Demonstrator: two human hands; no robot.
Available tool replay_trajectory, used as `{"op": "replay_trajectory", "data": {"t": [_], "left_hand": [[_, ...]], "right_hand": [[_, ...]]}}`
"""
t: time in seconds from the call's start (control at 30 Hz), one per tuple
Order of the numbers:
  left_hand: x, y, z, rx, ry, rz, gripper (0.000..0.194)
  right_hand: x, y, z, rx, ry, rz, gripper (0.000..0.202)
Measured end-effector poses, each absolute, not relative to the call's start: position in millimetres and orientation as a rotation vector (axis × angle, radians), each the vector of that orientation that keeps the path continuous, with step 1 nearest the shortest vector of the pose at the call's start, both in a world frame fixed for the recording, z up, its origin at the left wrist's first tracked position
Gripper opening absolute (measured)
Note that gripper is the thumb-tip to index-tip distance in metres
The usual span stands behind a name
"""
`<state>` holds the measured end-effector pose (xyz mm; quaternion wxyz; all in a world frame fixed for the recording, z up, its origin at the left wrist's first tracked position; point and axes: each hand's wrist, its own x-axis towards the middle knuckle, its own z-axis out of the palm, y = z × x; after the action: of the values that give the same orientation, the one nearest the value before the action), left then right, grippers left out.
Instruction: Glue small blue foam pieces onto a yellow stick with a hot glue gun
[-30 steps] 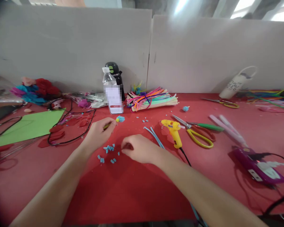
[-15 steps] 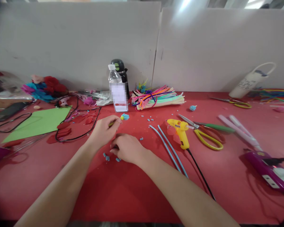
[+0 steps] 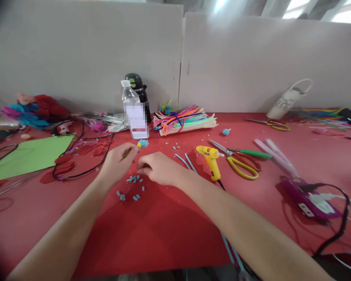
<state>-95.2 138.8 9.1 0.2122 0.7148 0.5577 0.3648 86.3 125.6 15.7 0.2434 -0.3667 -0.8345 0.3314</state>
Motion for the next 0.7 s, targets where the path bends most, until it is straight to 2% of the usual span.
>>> {"op": "replay_trajectory", "data": {"t": [0.1,0.27,0.47,0.7], "left_hand": [[-85.4,134.7,6.4,1.892,1.481,1.028,0.023],[-61.2,123.4,-3.3,1.816,1.358,1.042,0.025],[-46.0,112.2,-5.8,1.886,1.332,0.921,0.029],[-37.2,105.1,-3.0,1.959,1.295,0.851,0.028]], "right_hand": [[114.3,118.6,19.5,-0.980,-2.094,0.890,0.007],[129.0,109.3,-2.9,-0.952,-1.763,0.921,0.005],[126.1,102.1,-15.4,-1.003,-1.570,0.958,0.018],[132.8,95.0,-17.6,-1.103,-1.454,0.954,0.022]]}}
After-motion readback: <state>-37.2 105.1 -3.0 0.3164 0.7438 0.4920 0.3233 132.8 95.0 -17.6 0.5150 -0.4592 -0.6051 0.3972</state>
